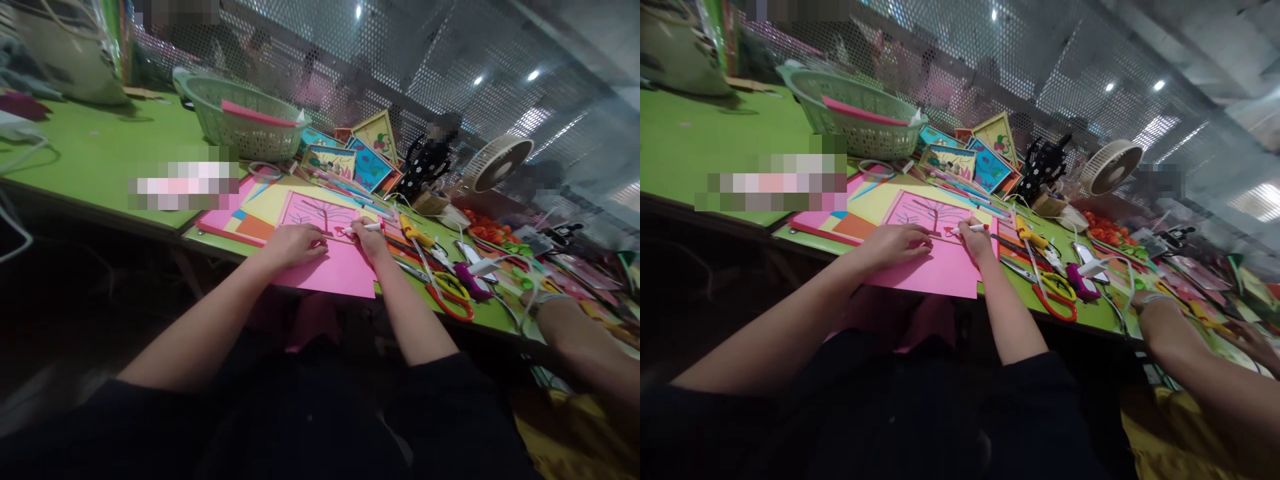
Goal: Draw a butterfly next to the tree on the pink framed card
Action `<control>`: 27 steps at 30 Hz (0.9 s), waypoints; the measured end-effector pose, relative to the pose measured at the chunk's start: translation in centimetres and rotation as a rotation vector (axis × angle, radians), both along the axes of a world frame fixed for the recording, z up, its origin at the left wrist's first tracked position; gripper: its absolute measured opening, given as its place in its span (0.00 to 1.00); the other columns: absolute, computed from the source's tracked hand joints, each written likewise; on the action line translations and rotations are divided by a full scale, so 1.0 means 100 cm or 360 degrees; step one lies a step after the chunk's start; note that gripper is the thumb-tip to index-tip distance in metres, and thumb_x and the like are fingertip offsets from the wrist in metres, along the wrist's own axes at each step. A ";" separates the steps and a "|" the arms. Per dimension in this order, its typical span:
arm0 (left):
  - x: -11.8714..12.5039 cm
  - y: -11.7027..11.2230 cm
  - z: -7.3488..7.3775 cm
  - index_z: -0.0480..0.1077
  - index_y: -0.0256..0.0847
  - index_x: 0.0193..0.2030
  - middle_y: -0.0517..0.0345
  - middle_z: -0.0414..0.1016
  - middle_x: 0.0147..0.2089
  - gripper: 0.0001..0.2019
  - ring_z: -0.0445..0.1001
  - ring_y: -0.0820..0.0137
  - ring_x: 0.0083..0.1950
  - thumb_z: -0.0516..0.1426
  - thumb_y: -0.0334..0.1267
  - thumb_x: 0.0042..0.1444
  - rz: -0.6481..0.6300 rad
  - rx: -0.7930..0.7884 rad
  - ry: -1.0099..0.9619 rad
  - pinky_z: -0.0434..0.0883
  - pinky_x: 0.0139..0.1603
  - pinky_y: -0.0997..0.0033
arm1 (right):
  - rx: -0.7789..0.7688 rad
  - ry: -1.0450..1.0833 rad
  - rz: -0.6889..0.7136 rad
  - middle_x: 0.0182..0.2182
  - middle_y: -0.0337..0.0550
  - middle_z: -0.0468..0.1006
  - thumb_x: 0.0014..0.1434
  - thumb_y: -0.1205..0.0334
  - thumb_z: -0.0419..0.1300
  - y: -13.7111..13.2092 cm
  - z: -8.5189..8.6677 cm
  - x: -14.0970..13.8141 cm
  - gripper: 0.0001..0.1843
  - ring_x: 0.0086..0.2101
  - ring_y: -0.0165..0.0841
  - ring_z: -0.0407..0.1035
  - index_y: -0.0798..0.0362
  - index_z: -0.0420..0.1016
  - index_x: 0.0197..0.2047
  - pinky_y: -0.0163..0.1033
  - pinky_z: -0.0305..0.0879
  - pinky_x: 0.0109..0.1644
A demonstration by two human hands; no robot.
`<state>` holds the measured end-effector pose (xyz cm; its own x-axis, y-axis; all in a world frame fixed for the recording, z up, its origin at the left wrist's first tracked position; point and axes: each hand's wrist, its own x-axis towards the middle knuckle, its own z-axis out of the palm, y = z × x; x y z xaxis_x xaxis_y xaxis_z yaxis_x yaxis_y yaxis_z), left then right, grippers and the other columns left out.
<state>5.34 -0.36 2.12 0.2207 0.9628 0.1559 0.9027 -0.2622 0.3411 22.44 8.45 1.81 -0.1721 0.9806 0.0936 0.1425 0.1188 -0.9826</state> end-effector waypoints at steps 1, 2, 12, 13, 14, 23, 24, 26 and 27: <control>0.000 0.000 0.000 0.77 0.45 0.47 0.56 0.74 0.58 0.17 0.74 0.60 0.54 0.50 0.45 0.61 0.0001 0.0006 -0.0001 0.69 0.45 0.68 | 0.0004 -0.0001 -0.0005 0.13 0.30 0.64 0.50 0.68 0.57 0.000 0.000 0.000 0.11 0.16 0.23 0.56 0.51 0.61 0.19 0.29 0.50 0.20; 0.000 0.000 0.000 0.77 0.45 0.47 0.56 0.74 0.58 0.17 0.74 0.60 0.54 0.50 0.45 0.61 -0.0001 0.0013 -0.0002 0.69 0.44 0.68 | 0.0006 0.0000 -0.0012 0.12 0.30 0.63 0.49 0.68 0.56 0.000 0.000 0.000 0.11 0.16 0.23 0.56 0.51 0.61 0.19 0.29 0.50 0.20; -0.001 -0.002 0.001 0.77 0.45 0.47 0.56 0.75 0.57 0.18 0.74 0.60 0.53 0.49 0.46 0.60 -0.0015 0.0039 -0.0014 0.69 0.44 0.68 | 0.0013 0.0011 -0.0021 0.13 0.29 0.65 0.48 0.63 0.59 0.000 -0.001 0.000 0.10 0.15 0.22 0.57 0.50 0.61 0.20 0.29 0.51 0.19; -0.001 -0.002 0.001 0.77 0.46 0.47 0.57 0.75 0.57 0.18 0.74 0.60 0.53 0.49 0.46 0.60 -0.0019 0.0042 -0.0015 0.69 0.44 0.68 | 0.0018 0.0010 -0.0013 0.13 0.29 0.65 0.48 0.63 0.59 0.000 -0.002 0.000 0.10 0.16 0.22 0.57 0.50 0.61 0.20 0.29 0.51 0.20; -0.001 -0.002 0.000 0.77 0.46 0.47 0.57 0.75 0.57 0.18 0.74 0.60 0.53 0.49 0.47 0.60 -0.0020 0.0044 -0.0015 0.69 0.44 0.68 | 0.0023 0.0009 -0.0008 0.13 0.29 0.65 0.48 0.63 0.60 0.000 -0.002 0.000 0.11 0.16 0.22 0.58 0.51 0.61 0.20 0.29 0.52 0.20; 0.000 -0.002 0.002 0.77 0.43 0.48 0.55 0.74 0.58 0.18 0.74 0.59 0.54 0.50 0.45 0.61 -0.0009 0.0017 -0.0013 0.69 0.46 0.66 | 0.0012 0.0009 0.0007 0.13 0.29 0.63 0.49 0.60 0.60 0.001 -0.002 0.002 0.13 0.15 0.22 0.56 0.50 0.60 0.20 0.29 0.50 0.19; 0.000 -0.002 0.002 0.77 0.44 0.48 0.55 0.74 0.58 0.18 0.74 0.59 0.54 0.50 0.44 0.61 -0.0011 0.0018 -0.0013 0.69 0.47 0.67 | 0.0009 0.0007 0.0010 0.13 0.29 0.64 0.49 0.61 0.60 0.001 -0.002 0.002 0.12 0.15 0.22 0.56 0.50 0.60 0.20 0.29 0.51 0.19; 0.000 -0.001 0.001 0.77 0.45 0.48 0.56 0.74 0.58 0.17 0.74 0.60 0.55 0.49 0.44 0.61 -0.0015 0.0028 -0.0012 0.69 0.47 0.67 | 0.0005 0.0004 0.0015 0.13 0.30 0.65 0.49 0.62 0.60 0.001 -0.001 0.002 0.12 0.16 0.22 0.57 0.50 0.61 0.20 0.29 0.51 0.20; 0.000 -0.001 0.000 0.77 0.45 0.47 0.56 0.74 0.58 0.17 0.74 0.60 0.55 0.50 0.44 0.61 -0.0017 0.0033 -0.0010 0.69 0.48 0.67 | 0.0004 0.0004 0.0017 0.13 0.30 0.66 0.49 0.62 0.60 0.001 -0.001 0.002 0.12 0.16 0.22 0.57 0.50 0.61 0.20 0.29 0.51 0.20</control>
<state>5.31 -0.45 2.15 0.2301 0.9569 0.1773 0.8976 -0.2790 0.3411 22.69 8.57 1.67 -0.1825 0.9785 0.0963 0.1386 0.1226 -0.9827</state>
